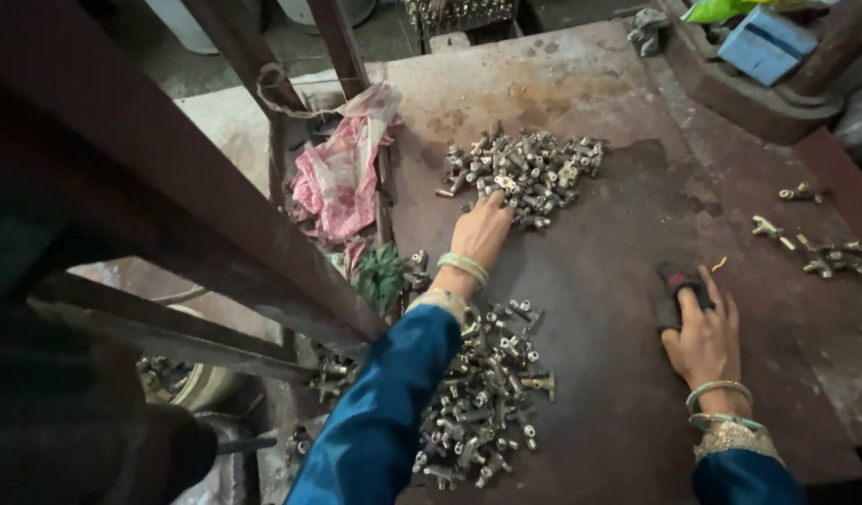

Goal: The recorder is using a specialized machine to process or finish small brass metal fittings at a workbench.

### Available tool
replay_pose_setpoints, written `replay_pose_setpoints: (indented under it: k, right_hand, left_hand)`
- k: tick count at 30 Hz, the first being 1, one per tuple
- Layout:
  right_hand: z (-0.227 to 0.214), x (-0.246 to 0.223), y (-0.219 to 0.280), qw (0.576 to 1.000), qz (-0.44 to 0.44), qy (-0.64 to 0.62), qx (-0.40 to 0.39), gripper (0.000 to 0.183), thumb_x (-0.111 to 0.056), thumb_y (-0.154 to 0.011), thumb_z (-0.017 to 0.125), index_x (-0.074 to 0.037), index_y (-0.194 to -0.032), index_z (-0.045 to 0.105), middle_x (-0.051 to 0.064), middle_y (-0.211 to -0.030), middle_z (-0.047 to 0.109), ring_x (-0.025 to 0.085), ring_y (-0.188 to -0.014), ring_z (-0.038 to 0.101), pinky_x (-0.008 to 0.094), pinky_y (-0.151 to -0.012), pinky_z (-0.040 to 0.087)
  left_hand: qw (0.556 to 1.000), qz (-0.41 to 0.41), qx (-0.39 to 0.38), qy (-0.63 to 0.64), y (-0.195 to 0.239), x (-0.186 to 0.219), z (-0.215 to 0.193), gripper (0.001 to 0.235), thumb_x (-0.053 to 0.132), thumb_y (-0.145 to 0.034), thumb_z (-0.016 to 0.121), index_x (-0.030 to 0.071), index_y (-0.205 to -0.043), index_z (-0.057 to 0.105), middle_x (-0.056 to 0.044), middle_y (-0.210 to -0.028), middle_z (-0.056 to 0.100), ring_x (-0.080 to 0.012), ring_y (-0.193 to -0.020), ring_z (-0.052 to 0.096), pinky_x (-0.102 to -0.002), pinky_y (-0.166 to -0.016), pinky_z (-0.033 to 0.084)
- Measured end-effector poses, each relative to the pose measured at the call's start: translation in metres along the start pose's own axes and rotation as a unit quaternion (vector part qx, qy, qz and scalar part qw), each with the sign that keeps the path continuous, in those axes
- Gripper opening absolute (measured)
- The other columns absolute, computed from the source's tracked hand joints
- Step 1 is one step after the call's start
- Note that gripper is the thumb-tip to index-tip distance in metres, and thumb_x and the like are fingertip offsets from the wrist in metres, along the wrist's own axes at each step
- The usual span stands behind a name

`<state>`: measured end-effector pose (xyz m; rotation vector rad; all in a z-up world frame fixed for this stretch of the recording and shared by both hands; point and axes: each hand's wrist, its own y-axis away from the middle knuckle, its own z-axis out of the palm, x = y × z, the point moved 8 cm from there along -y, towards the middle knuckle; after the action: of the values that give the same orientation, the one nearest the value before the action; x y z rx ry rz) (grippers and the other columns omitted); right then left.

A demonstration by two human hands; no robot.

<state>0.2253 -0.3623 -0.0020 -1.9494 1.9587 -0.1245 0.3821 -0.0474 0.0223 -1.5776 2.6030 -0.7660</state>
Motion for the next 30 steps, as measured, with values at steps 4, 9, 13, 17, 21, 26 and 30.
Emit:
replay_pose_setpoints:
  k: [4, 9, 13, 17, 21, 26, 30]
  right_hand:
    - [0.001, 0.002, -0.001, 1.000, -0.002, 0.000, 0.009, 0.067, -0.012, -0.068, 0.062, -0.005, -0.135, 0.059, 0.022, -0.160, 0.045, 0.038, -0.148, 0.040, 0.052, -0.125, 0.027]
    - [0.002, 0.003, -0.002, 1.000, -0.014, -0.005, 0.019, 0.066, -0.014, -0.069, 0.061, -0.005, -0.135, 0.059, 0.023, -0.159, 0.046, 0.037, -0.148, 0.039, 0.053, -0.125, 0.027]
    - [0.001, 0.004, 0.000, 1.000, 0.006, 0.010, 0.003, 0.067, -0.013, -0.069, 0.061, -0.006, -0.135, 0.060, 0.021, -0.159, 0.047, 0.035, -0.150, 0.039, 0.052, -0.126, 0.027]
    - [0.004, 0.005, 0.001, 1.000, -0.011, -0.008, 0.013, 0.063, -0.014, -0.068, 0.062, -0.004, -0.131, 0.060, 0.021, -0.160, 0.045, 0.035, -0.150, 0.038, 0.053, -0.125, 0.027]
    - [0.001, 0.004, -0.001, 1.000, -0.011, -0.001, 0.010, 0.062, -0.014, -0.068, 0.064, -0.002, -0.129, 0.060, 0.023, -0.160, 0.045, 0.036, -0.149, 0.038, 0.053, -0.124, 0.028]
    - [0.006, 0.006, -0.001, 1.000, -0.008, -0.001, 0.011, 0.063, -0.013, -0.067, 0.063, -0.002, -0.129, 0.060, 0.023, -0.159, 0.047, 0.035, -0.149, 0.040, 0.054, -0.124, 0.028]
    - [-0.001, 0.000, -0.003, 1.000, -0.006, 0.004, 0.010, 0.062, -0.013, -0.067, 0.064, -0.002, -0.128, 0.061, 0.023, -0.157, 0.047, 0.036, -0.150, 0.038, 0.053, -0.123, 0.027]
  left_hand:
    - [1.000, 0.006, 0.019, -0.002, -0.011, 0.003, 0.003, 0.009, 0.006, -0.085, 0.062, 0.007, -0.088, 0.071, -0.011, -0.106, 0.062, -0.0306, -0.101, 0.066, -0.040, -0.071, 0.060]
    - [1.000, -0.008, 0.001, -0.024, -0.009, -0.005, 0.010, 0.007, 0.008, -0.085, 0.064, 0.010, -0.088, 0.070, -0.010, -0.107, 0.066, -0.0306, -0.101, 0.067, -0.041, -0.073, 0.060]
    - [0.999, -0.042, 0.023, 0.017, 0.008, -0.008, -0.010, 0.010, 0.008, -0.081, 0.066, 0.009, -0.089, 0.071, -0.010, -0.102, 0.067, -0.0333, -0.100, 0.067, -0.044, -0.077, 0.059]
    - [0.990, -0.101, 0.042, 0.090, 0.018, -0.023, -0.029, 0.016, 0.010, -0.074, 0.073, 0.005, -0.089, 0.071, -0.016, -0.097, 0.067, -0.0381, -0.092, 0.067, -0.049, -0.076, 0.056]
    - [0.995, -0.086, 0.011, 0.047, 0.013, -0.028, -0.010, 0.009, 0.010, -0.071, 0.074, 0.003, -0.077, 0.071, -0.018, -0.094, 0.068, -0.0381, -0.089, 0.069, -0.047, -0.079, 0.057]
    - [0.998, -0.056, -0.026, -0.022, 0.012, -0.024, 0.019, 0.005, 0.006, -0.076, 0.069, 0.004, -0.080, 0.072, -0.021, -0.093, 0.068, -0.0397, -0.089, 0.069, -0.048, -0.075, 0.058]
    - [0.997, -0.011, -0.033, -0.068, 0.015, -0.016, 0.009, 0.009, 0.004, -0.076, 0.066, 0.004, -0.080, 0.074, -0.021, -0.092, 0.069, -0.0400, -0.090, 0.070, -0.047, -0.071, 0.060]
